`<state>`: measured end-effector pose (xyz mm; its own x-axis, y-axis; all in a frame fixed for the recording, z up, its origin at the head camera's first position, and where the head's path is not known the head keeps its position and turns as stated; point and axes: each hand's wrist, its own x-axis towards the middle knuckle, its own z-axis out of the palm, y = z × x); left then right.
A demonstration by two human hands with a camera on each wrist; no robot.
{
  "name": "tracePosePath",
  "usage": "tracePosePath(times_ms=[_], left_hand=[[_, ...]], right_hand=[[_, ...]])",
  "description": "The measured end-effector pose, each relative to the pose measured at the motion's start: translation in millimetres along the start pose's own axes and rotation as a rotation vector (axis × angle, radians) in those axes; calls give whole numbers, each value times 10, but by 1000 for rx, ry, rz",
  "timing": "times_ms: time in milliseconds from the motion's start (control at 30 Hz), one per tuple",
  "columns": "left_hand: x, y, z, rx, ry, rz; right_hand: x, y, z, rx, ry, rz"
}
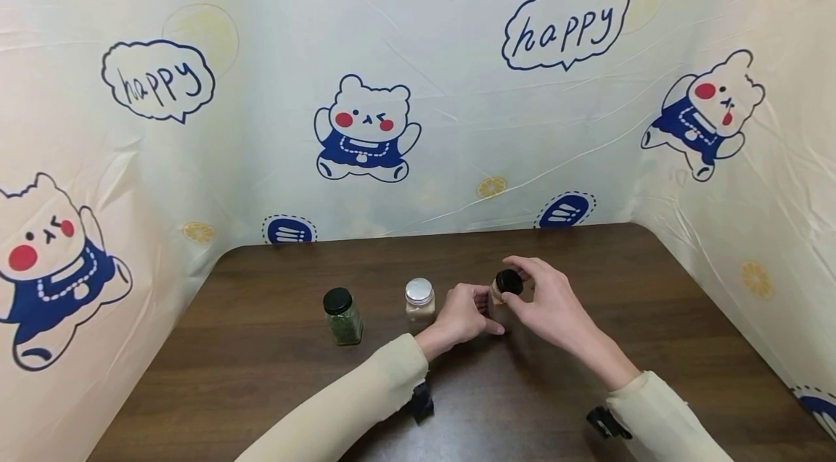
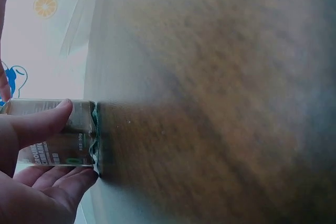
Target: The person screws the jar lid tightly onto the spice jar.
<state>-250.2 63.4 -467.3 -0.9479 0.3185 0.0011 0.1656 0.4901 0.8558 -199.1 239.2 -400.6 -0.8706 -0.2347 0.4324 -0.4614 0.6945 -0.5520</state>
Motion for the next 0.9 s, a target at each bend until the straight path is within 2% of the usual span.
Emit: tracePosePath(times_ms=[367,600,900], left_hand=[[-2,0,-17,-17,-1,33],[-3,5,-18,4,2,53],[-10,4,-21,-16,-8,41]], right_hand=[[61,-14,21,-2,-40,3],[73,-35,16,11,-60,14],[57,-17,19,-1,-65,20]])
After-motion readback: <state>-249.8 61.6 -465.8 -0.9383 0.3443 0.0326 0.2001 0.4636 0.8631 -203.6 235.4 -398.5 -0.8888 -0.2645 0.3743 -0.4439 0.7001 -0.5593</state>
